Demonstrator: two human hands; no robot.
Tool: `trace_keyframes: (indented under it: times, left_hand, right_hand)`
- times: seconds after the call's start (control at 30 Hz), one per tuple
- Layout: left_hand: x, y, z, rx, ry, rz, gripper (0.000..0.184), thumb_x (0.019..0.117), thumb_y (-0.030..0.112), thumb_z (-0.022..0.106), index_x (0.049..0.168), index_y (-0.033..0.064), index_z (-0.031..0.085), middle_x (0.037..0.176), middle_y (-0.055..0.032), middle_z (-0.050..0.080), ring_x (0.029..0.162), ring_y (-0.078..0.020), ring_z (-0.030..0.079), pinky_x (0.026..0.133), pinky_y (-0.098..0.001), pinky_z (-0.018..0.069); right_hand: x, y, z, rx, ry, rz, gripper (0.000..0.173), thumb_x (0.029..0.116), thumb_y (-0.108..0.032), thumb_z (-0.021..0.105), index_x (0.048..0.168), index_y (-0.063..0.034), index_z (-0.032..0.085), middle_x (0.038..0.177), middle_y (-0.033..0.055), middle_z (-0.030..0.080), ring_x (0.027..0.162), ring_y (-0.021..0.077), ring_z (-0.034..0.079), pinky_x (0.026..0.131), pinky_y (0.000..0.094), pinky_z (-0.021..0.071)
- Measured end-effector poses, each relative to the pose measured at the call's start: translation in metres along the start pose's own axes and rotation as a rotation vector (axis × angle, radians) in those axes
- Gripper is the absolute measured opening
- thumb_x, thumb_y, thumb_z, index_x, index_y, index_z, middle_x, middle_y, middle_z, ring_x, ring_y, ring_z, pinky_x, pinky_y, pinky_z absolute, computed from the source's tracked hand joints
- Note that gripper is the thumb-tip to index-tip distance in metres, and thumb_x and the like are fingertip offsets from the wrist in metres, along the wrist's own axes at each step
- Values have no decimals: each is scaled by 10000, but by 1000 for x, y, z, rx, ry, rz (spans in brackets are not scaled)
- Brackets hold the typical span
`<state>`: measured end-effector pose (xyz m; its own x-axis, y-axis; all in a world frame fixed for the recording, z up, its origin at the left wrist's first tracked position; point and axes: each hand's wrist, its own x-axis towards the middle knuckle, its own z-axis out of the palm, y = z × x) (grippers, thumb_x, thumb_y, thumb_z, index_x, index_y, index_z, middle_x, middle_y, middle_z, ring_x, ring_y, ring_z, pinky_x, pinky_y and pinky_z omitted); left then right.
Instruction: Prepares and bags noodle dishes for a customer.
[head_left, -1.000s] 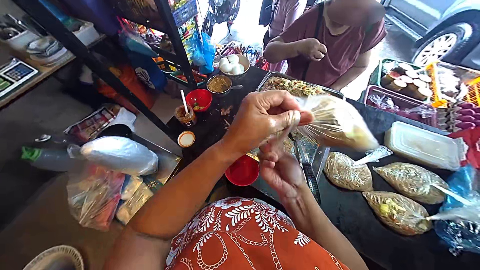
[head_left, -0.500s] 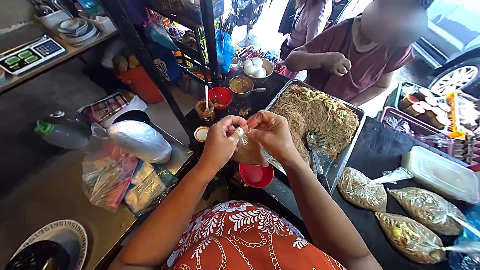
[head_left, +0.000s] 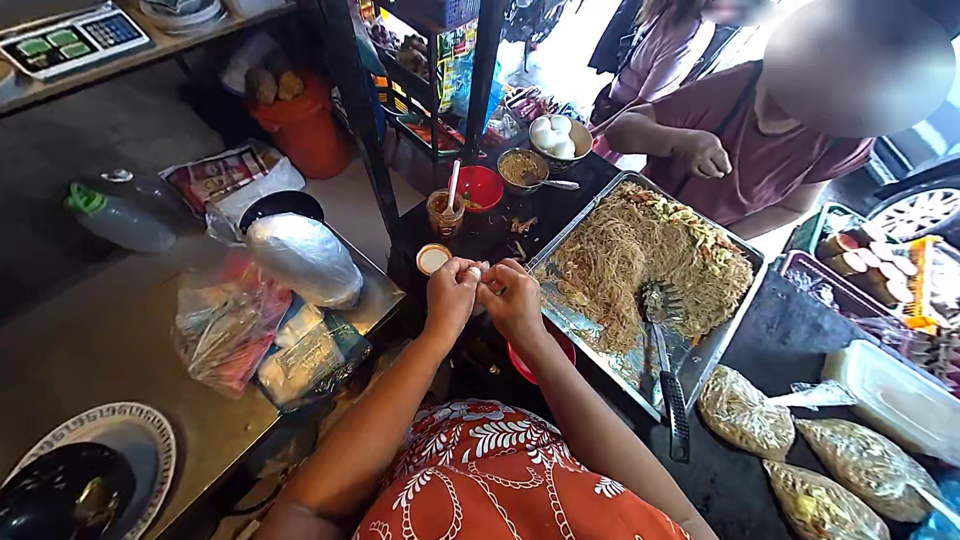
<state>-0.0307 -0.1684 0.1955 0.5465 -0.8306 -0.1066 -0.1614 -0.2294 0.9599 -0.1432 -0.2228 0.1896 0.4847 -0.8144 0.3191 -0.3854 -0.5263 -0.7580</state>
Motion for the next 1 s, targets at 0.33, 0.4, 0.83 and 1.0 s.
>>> trace_keyframes:
  times: [0.33,0.4,0.83,1.0]
  left_hand:
    - [6,-12,-17,-70,-260,-13,114,1006,106,629,1005,5,683,1035,-115,641,889,-176,644,821,-346,557]
    - [11,-11,-17,-187,-275,-64,172,1041,135,584,1014,-6,678,924,-99,678,766,-147,674,747,-314,592]
    - [13,-25,-8,127,-216,370,226,886,28,665,1104,-22,693,1101,-156,625,893,-200,634,779,-345,565]
    - [17,-23,-11,138,-137,450,126,962,11,608,951,-12,731,996,-130,683,929,-197,670,852,-357,572]
  right_hand:
    - [6,15,-1,96,-33,199,103,879,-30,743,974,2,719,893,121,693,736,201,659,711,419,573]
    - [7,18,-3,111,-56,179,175,888,-18,726,1046,1,652,857,112,700,714,194,683,687,412,592]
    - [15,0,-31,64,0,-18,126,969,-75,603,1025,-20,701,896,71,718,728,145,691,691,372,611]
    - [21,21,-42,33,-235,93,391,888,-227,633,1249,-76,647,1124,93,697,1003,218,676,845,474,565]
